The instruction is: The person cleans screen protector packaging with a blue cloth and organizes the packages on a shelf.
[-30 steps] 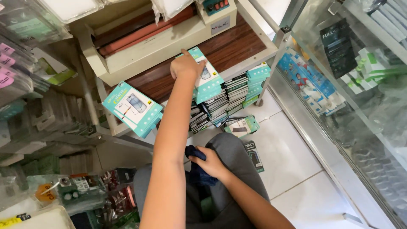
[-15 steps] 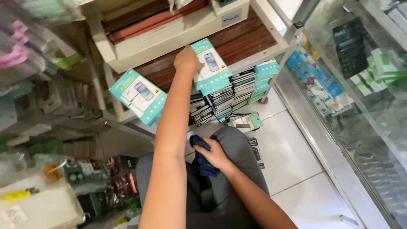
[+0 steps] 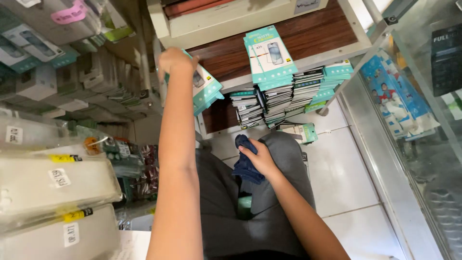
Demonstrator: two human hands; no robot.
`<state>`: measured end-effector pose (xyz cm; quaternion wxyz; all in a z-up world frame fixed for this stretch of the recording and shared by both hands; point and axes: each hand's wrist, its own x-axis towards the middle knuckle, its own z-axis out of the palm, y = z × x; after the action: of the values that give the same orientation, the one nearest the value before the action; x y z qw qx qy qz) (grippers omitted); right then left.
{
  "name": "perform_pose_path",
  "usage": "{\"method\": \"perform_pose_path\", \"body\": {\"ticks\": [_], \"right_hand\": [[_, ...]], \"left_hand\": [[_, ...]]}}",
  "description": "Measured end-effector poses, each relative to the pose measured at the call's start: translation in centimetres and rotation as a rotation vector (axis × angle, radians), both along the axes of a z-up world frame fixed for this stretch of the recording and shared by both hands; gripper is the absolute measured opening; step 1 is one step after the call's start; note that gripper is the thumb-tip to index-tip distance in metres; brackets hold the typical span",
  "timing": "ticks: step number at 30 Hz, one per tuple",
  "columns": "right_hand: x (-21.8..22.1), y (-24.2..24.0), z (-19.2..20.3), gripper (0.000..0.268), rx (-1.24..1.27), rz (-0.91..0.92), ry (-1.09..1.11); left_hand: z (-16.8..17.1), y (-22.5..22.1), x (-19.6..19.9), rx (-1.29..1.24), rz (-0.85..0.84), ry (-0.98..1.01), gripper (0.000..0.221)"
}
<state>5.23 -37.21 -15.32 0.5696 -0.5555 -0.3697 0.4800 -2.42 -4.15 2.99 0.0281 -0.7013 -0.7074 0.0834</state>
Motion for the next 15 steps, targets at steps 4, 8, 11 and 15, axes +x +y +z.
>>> {"method": "perform_pose_path", "body": {"ticks": [4,8,11,15], "right_hand": [[-0.1,0.0,0.2,0.025,-0.006,0.013,0.013],[0.3,-0.2,-0.2,0.031,-0.014,-0.014,-0.042],[0.5,-0.1,-1.2,0.034,0.004,-0.039,-0.115],[0.3,0.0,-1.2,0.035,-0.017,-0.020,-0.115]], "left_hand": [[-0.7,-0.7,-1.5,-0.239,0.110,-0.175,0.101],[-4.2,1.1,-2.4,-0.152,0.099,-0.214,0.124],[-5.7,2.3,-3.2,-0.091,0.053,-0.292,0.122],[-2.6,-0.5,-3.5,-0.065,0.034,-0.323,0.114]]}}
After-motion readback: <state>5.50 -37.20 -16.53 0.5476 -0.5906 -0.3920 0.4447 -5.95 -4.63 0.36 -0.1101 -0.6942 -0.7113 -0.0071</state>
